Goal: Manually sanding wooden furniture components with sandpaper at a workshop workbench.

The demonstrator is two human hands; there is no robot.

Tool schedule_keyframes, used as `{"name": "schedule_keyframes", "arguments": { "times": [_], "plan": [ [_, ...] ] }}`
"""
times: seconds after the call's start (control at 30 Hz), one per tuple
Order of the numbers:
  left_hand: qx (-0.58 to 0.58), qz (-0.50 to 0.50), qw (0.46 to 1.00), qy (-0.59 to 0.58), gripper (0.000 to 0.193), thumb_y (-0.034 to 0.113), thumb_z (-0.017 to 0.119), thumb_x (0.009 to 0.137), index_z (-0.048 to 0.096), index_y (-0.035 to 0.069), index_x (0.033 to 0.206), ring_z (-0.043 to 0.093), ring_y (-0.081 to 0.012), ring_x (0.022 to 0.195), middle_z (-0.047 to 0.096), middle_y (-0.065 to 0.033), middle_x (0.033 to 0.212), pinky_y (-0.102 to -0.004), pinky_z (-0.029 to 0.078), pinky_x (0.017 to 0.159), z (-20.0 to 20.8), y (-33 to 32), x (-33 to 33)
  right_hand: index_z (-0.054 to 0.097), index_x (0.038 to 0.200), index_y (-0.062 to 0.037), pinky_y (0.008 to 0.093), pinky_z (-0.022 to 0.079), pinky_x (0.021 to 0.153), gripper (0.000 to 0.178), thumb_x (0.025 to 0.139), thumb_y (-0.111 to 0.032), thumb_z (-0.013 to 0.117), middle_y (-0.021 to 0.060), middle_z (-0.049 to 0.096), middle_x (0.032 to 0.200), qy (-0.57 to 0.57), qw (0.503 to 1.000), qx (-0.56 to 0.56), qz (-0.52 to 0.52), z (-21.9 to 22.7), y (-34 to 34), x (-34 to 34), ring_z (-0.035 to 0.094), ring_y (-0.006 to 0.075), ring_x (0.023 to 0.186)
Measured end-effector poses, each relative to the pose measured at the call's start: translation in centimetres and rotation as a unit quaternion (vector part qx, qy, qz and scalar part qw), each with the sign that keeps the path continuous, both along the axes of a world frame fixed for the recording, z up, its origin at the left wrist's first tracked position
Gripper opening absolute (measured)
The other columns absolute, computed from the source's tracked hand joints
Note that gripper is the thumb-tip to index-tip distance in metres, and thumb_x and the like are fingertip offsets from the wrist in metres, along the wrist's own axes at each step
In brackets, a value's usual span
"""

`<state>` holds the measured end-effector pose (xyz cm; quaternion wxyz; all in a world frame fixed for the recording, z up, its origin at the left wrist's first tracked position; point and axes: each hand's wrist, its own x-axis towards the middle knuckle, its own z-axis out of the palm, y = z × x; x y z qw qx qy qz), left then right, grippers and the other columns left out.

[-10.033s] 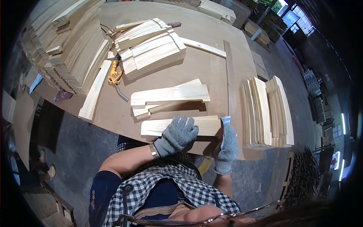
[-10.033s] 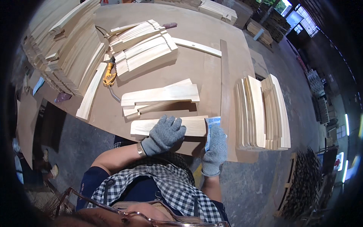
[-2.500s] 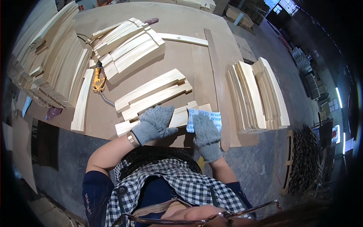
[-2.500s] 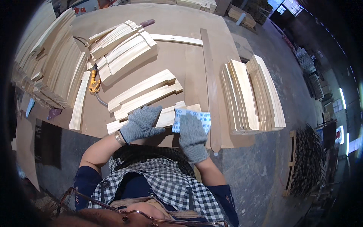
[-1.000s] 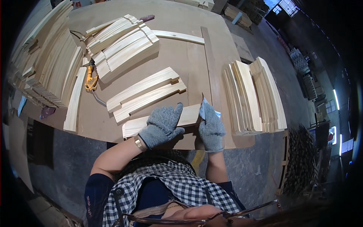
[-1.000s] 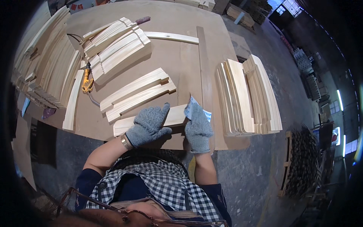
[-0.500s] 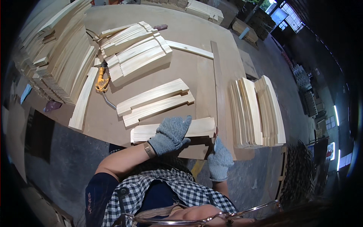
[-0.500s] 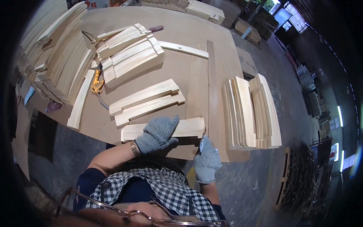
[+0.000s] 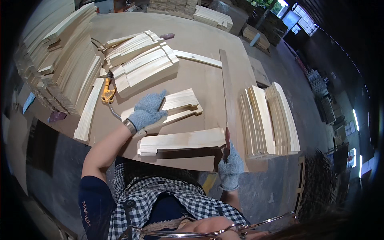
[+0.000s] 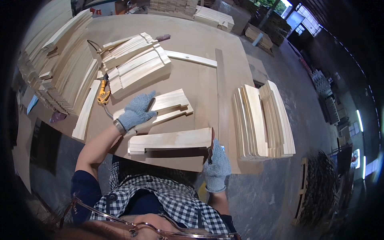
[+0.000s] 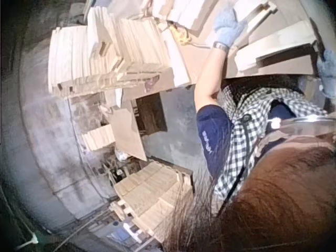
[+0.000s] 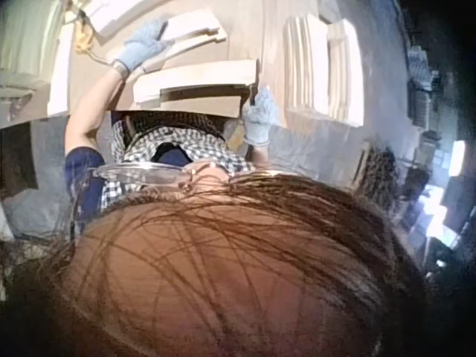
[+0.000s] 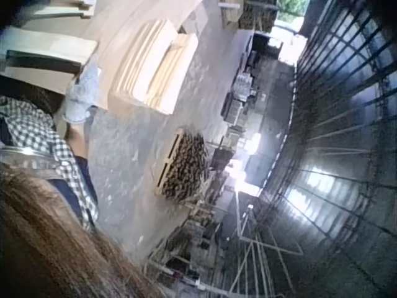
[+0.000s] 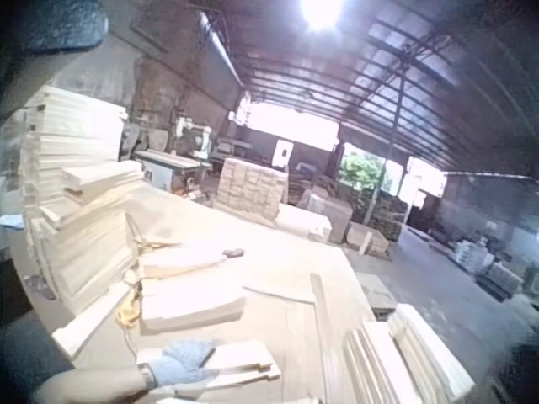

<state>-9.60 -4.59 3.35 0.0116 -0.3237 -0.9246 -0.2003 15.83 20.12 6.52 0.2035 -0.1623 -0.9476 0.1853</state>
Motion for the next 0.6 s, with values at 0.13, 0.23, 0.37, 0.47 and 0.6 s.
{"name": "schedule_keyframes", "arguments": {
  "times": [0.13,0.23,0.37,0.47,0.6],
  "plan": [
    [0.051,-0.109,0.989,0.087,0.072,0.034,0.076,0.082,0.048,0.007,0.142,0.060,-0.0392,0.098,0.060,-0.0198,0.106,-0.0486,0.049,0.086,3.5,1.5,4.1,0.057,0.140,-0.0068,0.0438,0.055,0.086,0.052,0.088,-0.002,0.061,0.0185,0.068,0.121,-0.020,0.996,0.074,-0.049,-1.1,1.7,0.4,0.069,0.0362,0.102],
    [0.061,-0.179,0.977,0.094,0.059,0.030,0.073,0.085,0.052,0.007,0.135,0.059,-0.0364,0.089,0.058,-0.0172,0.098,-0.0477,0.049,0.080,3.9,3.8,8.3,0.055,0.141,-0.0055,0.0435,0.054,0.093,0.058,0.084,0.000,0.063,0.0184,0.067,0.126,0.039,0.994,0.099,-0.021,-1.9,3.0,-0.7,0.067,0.0366,0.109],
    [0.033,-0.191,0.980,0.032,0.063,0.048,0.059,0.094,0.049,0.005,0.139,0.059,-0.0357,0.088,0.057,-0.0182,0.097,-0.0469,0.048,0.078,2.3,5.5,10.7,0.054,0.141,-0.0040,0.0431,0.052,0.098,0.061,0.081,0.000,0.065,0.0195,0.064,0.130,-0.070,0.996,0.048,-0.022,-2.8,3.5,-2.0,0.065,0.0370,0.114],
    [0.098,-0.167,0.969,0.152,0.068,0.052,0.053,0.097,0.047,0.002,0.142,0.059,-0.0350,0.088,0.057,-0.0184,0.096,-0.0472,0.047,0.078,1.4,5.7,10.9,0.054,0.140,-0.0030,0.0426,0.052,0.098,0.061,0.079,0.003,0.063,0.0203,0.063,0.132,-0.007,1.000,0.007,0.023,-3.1,3.1,-0.9,0.064,0.0373,0.116],
    [0.017,-0.177,0.984,0.017,0.070,0.052,0.053,0.097,0.045,0.001,0.144,0.058,-0.0348,0.086,0.058,-0.0184,0.094,-0.0480,0.046,0.078,1.5,5.6,11.0,0.057,0.138,-0.0056,0.0443,0.054,0.092,0.051,0.086,-0.005,0.058,0.0195,0.068,0.122,0.012,0.996,0.086,0.020,-3.4,2.9,-0.4,0.067,0.0386,0.107]
  ]
}}
